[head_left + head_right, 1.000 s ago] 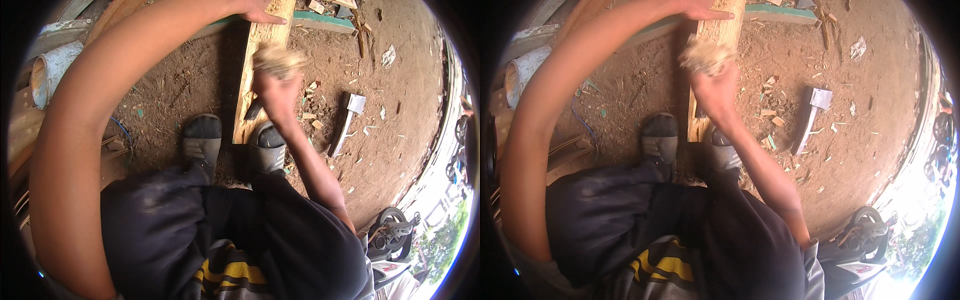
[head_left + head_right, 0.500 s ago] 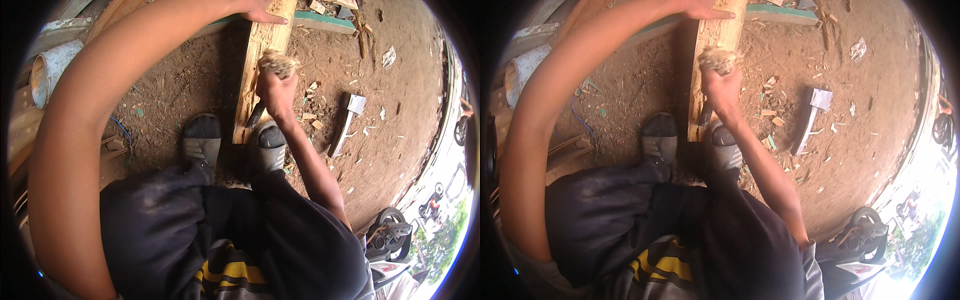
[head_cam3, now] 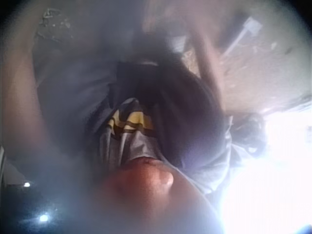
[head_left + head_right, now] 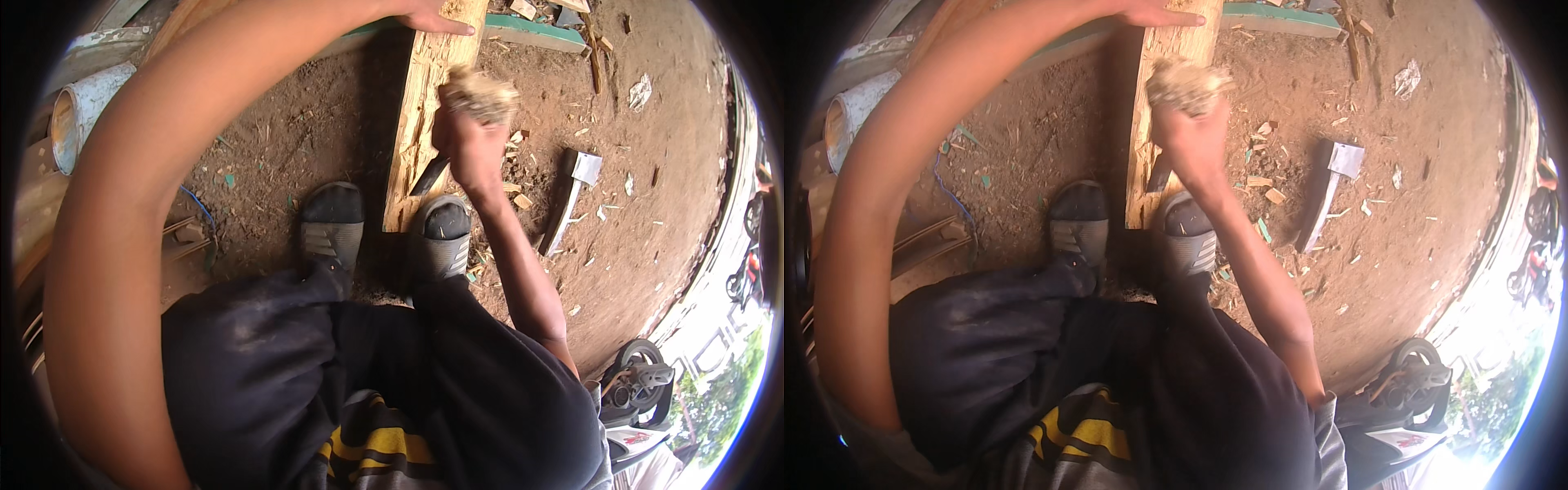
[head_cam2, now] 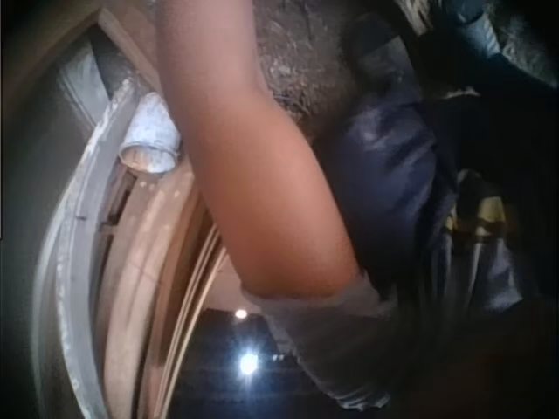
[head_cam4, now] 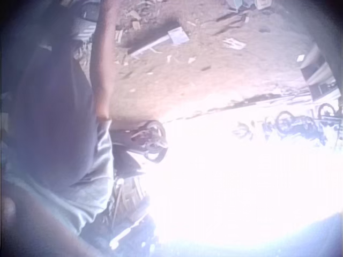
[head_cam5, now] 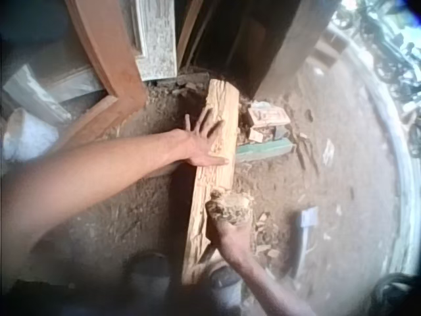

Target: The person uses a chisel and a mallet to carve a wooden plank placed on the ground. They repeatedly strike the chisel to remove wood shavings and occasionally clear debris by hand.

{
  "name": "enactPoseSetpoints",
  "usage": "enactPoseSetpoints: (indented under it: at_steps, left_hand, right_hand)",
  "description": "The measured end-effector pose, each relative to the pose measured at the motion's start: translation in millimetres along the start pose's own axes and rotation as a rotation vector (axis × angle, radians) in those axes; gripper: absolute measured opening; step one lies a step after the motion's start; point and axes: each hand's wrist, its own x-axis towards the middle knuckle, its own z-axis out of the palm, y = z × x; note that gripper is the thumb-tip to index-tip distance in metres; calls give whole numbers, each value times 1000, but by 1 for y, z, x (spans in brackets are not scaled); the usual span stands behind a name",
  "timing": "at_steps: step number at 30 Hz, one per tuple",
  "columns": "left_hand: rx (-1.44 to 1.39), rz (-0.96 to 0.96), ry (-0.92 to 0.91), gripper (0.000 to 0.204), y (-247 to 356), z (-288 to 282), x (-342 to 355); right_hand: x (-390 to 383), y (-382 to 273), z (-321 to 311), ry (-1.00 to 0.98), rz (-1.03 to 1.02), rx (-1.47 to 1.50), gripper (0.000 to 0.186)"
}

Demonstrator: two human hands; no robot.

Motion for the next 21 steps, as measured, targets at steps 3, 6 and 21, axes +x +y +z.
enactPoseSetpoints:
  at_steps: [3, 6, 21]
  left_hand:
    - [-45, 30, 21, 125, -1, -2, -3]
    - [-9, -1, -33, 125, 0, -4, 0]
    - [8, 9, -62, 125, -1, -6, -1]
  right_hand:
    - [4, -14, -8, 47, -113, 51, 31]
    - [9, -16, -9, 61, -163, 26, 21]
    - [22, 10, -23, 36, 82, 25, 11]
